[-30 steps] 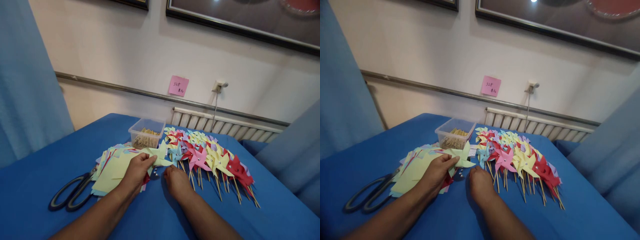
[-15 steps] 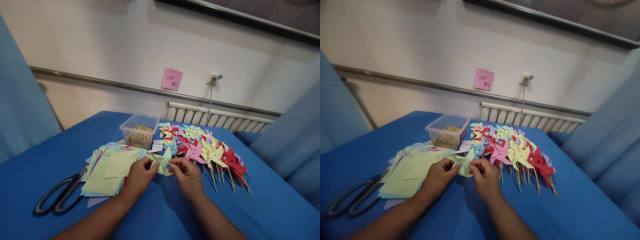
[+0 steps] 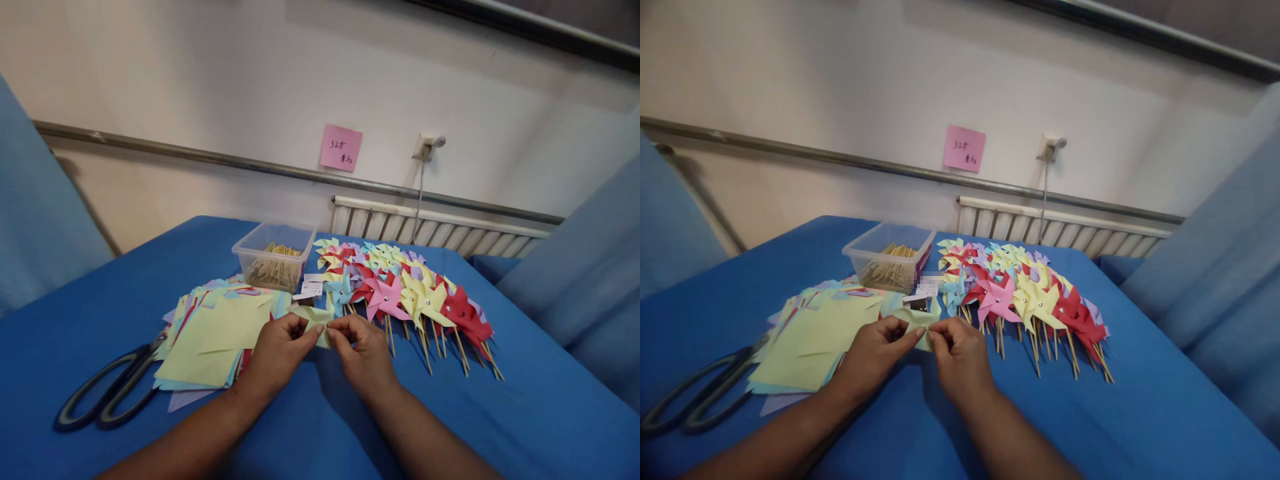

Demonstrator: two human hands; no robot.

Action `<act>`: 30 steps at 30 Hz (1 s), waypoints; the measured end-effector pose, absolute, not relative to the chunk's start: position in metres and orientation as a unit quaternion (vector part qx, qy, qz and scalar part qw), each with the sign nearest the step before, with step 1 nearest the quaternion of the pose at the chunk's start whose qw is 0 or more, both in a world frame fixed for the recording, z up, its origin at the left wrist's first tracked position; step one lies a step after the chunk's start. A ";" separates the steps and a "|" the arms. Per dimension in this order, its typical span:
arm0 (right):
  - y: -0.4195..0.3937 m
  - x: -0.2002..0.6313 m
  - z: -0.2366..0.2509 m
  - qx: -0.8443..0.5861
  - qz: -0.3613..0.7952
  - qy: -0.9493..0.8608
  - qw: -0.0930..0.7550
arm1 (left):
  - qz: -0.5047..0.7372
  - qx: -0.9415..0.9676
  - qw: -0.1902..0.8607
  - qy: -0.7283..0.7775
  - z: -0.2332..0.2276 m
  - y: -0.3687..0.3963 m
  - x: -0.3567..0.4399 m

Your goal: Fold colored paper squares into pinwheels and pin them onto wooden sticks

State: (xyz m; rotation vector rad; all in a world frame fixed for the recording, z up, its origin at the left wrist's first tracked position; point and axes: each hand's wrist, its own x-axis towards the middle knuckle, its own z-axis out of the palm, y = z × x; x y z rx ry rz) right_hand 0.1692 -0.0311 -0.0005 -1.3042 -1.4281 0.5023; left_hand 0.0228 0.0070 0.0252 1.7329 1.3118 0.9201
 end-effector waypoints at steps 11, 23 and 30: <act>-0.034 0.170 0.002 -0.559 0.192 -0.610 0.528 | 0.358 0.674 0.377 0.525 0.028 0.005 0.025; -0.038 0.168 0.005 -0.547 0.129 -0.646 0.516 | 0.377 0.667 0.377 0.521 0.029 0.002 0.026; -0.038 0.168 0.005 -0.554 0.129 -0.640 0.516 | 0.366 0.681 0.349 0.530 0.031 -0.001 0.026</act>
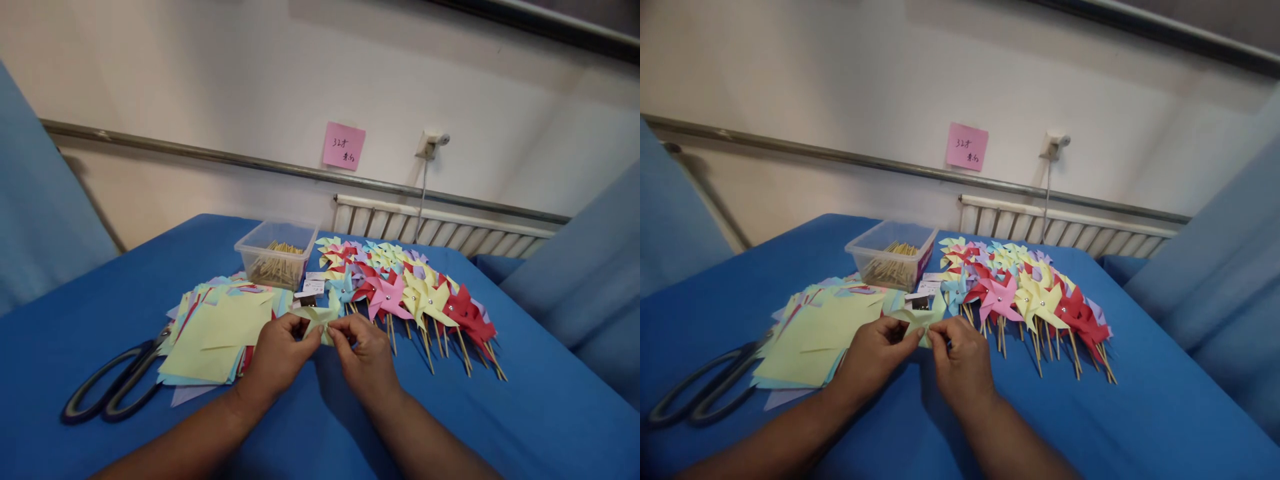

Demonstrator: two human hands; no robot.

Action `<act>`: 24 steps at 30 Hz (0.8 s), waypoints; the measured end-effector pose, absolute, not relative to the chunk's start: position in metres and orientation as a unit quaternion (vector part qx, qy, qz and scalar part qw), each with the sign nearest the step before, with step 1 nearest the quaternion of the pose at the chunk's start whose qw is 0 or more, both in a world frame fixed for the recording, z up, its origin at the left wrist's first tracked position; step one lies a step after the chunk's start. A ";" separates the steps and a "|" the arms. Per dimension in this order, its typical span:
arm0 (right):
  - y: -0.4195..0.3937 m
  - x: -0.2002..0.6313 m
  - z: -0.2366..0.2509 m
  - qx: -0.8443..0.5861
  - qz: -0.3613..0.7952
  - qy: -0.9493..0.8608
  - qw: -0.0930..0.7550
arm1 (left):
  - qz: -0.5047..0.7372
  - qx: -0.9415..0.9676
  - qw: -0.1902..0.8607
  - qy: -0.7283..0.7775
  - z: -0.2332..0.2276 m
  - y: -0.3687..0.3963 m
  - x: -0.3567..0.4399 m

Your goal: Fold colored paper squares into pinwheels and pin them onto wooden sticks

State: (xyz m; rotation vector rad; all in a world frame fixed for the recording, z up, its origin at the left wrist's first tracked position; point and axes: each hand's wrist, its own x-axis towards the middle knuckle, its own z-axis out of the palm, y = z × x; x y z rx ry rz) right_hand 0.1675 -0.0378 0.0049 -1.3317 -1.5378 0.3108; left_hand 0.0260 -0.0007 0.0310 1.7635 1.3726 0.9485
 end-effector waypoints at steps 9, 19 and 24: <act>-0.039 0.165 0.000 -0.547 0.131 -0.630 0.535 | 0.362 0.697 0.319 0.530 0.029 -0.003 0.025; -0.041 0.164 0.005 -0.543 0.134 -0.635 0.532 | 0.361 0.708 0.301 0.527 0.030 -0.006 0.025; -0.042 0.162 0.008 -0.547 0.160 -0.611 0.549 | 0.375 0.703 0.311 0.518 0.031 -0.007 0.026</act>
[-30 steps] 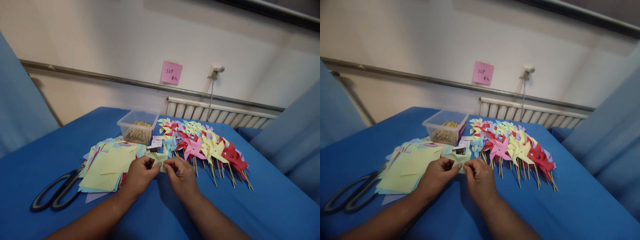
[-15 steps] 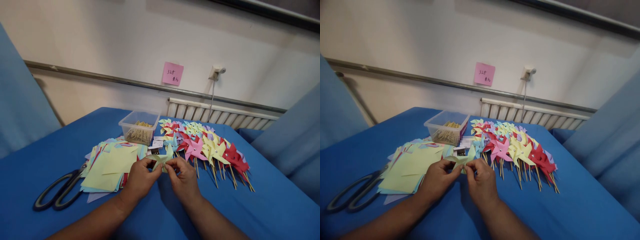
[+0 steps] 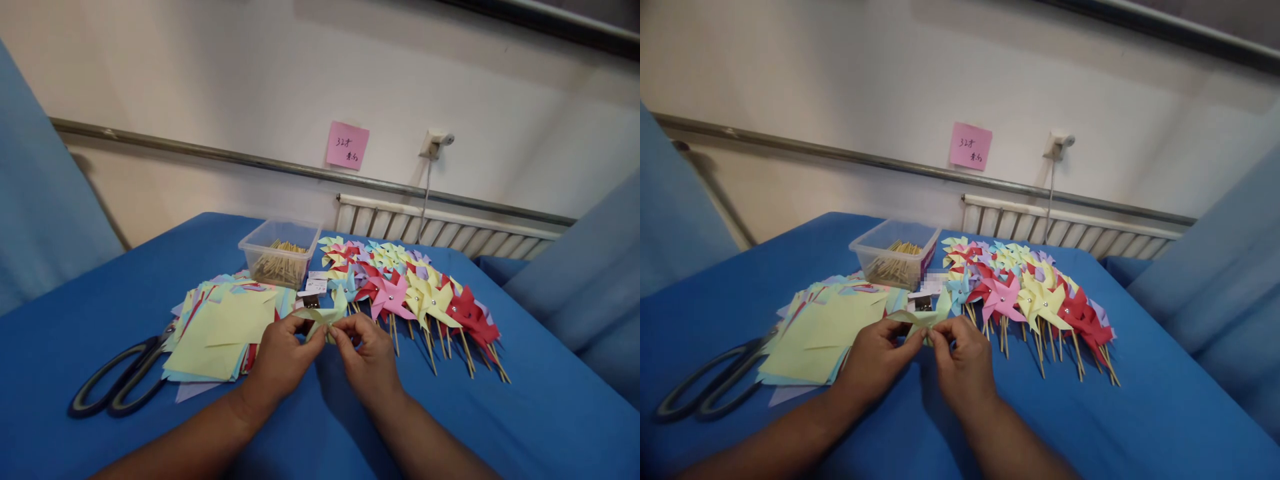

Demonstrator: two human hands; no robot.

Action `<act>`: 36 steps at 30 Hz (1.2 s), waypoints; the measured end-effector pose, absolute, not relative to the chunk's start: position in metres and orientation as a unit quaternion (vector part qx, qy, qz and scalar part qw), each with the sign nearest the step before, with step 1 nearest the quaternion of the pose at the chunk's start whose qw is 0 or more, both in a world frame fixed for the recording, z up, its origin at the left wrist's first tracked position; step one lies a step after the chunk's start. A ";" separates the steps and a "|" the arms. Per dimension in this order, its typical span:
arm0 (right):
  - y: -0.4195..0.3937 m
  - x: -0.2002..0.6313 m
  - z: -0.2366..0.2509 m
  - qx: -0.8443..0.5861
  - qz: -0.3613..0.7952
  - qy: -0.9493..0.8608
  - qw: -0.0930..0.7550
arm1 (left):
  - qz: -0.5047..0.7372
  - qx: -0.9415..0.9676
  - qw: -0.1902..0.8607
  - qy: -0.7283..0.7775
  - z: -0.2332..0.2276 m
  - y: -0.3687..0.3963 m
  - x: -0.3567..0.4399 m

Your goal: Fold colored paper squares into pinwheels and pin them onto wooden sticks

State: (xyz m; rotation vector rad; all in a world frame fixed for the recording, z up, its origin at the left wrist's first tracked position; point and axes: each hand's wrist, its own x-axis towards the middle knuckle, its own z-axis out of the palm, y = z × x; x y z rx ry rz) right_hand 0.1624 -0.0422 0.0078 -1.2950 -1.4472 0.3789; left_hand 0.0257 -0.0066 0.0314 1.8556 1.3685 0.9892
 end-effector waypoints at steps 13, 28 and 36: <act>-0.035 0.163 0.003 -0.524 0.233 -0.567 0.591 | 0.383 0.727 0.293 0.489 0.032 -0.006 0.025; -0.034 0.162 0.006 -0.532 0.258 -0.556 0.584 | 0.382 0.719 0.314 0.489 0.032 -0.005 0.026; -0.032 0.165 0.003 -0.548 0.277 -0.547 0.569 | 0.354 0.735 0.304 0.492 0.028 -0.004 0.025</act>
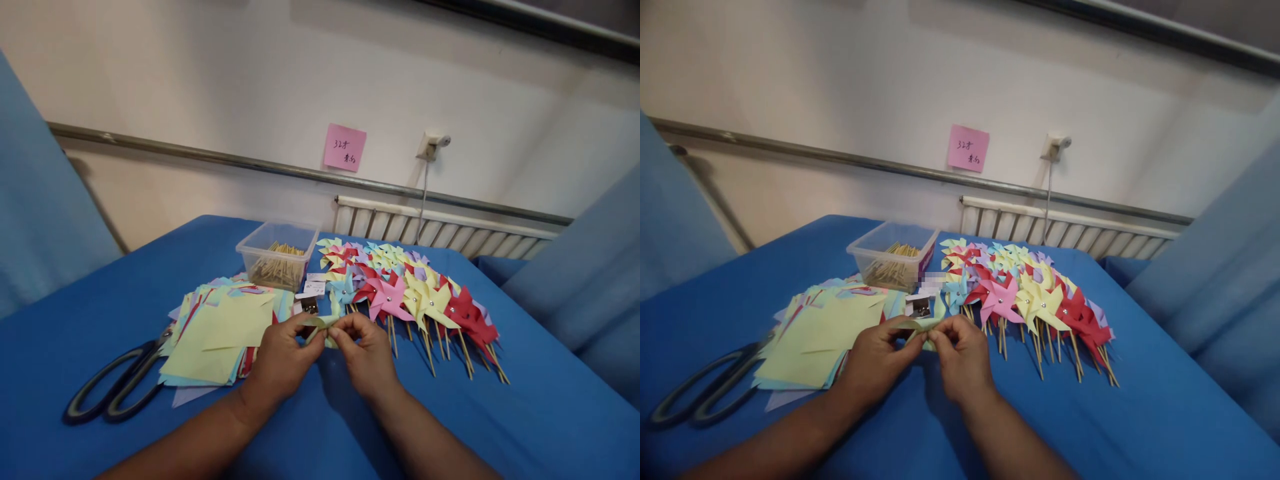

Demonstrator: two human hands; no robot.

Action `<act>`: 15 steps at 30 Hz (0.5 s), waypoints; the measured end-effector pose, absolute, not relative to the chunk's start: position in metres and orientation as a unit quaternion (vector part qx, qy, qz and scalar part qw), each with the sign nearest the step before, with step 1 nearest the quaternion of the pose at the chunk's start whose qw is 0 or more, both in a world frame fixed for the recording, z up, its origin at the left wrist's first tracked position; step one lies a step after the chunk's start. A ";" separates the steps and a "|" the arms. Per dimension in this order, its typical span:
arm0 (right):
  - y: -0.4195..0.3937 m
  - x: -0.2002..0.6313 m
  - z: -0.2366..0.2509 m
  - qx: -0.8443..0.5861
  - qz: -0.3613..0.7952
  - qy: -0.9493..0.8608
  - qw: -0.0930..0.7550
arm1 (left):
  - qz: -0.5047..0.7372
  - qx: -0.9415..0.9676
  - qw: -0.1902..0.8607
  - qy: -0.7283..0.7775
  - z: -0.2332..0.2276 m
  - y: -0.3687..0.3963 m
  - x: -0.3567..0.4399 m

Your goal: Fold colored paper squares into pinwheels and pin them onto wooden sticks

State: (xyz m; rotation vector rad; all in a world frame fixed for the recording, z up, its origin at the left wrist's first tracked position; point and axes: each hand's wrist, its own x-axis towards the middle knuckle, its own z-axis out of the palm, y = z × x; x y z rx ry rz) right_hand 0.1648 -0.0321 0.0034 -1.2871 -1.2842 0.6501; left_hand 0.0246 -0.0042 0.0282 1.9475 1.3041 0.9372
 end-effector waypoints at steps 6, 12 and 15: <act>-0.031 0.166 0.001 -0.567 0.284 -0.518 0.574 | 0.361 0.728 0.330 0.480 0.032 -0.004 0.026; -0.025 0.163 -0.007 -0.514 0.368 -0.411 0.657 | 0.369 0.701 0.375 0.482 0.035 -0.005 0.024; -0.021 0.162 -0.011 -0.409 0.523 -0.389 0.639 | 0.373 0.685 0.404 0.478 0.033 -0.004 0.023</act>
